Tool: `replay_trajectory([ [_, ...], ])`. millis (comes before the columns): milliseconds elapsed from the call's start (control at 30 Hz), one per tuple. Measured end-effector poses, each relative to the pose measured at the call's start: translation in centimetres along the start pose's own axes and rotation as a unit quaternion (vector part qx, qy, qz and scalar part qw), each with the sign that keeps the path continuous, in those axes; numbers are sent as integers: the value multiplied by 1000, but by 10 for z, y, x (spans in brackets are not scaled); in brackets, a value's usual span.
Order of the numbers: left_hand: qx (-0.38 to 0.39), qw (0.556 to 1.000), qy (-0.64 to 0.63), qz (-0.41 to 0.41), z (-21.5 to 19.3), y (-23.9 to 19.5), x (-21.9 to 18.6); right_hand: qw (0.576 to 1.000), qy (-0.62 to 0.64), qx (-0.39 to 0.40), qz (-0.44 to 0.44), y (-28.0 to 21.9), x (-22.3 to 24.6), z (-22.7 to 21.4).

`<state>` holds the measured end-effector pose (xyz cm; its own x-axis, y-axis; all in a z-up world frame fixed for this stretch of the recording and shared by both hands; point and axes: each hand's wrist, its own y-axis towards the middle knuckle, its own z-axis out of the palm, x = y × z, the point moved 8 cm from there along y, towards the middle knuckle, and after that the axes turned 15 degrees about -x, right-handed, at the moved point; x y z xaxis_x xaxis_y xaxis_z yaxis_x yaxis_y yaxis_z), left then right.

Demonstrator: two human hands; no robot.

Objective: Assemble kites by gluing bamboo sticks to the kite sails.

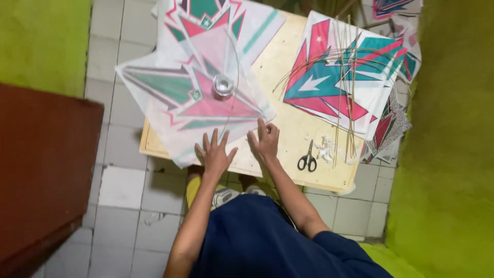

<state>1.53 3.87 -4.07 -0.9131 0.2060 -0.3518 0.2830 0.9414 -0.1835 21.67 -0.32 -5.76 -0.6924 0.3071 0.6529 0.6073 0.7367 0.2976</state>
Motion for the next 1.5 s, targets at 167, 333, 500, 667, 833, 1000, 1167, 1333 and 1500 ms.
replay_trajectory([
  [167,42,998,37,-26,11,-7,3,1000,11,15,5,8,9,0],
  [333,68,997,28,-34,12,-14,7,999,15,-7,-44,1,11,-4],
  [500,88,990,109,-6,22,-17,12,1000,-1,13,-7,-6,2,-1],
  [667,56,992,117,13,23,-18,14,999,-20,-2,-44,-10,-3,3],
  [833,25,991,121,47,20,-9,13,998,-21,-2,-53,-2,2,-4],
  [1000,20,993,93,75,2,-4,14,986,26,110,124,4,11,-13],
  [1167,18,986,93,140,-8,8,10,992,-49,77,84,12,0,8],
  [1333,47,978,69,191,5,12,26,984,-131,102,69,-1,6,13],
  [1500,-48,937,56,340,7,33,40,977,-145,66,140,-2,23,4],
])
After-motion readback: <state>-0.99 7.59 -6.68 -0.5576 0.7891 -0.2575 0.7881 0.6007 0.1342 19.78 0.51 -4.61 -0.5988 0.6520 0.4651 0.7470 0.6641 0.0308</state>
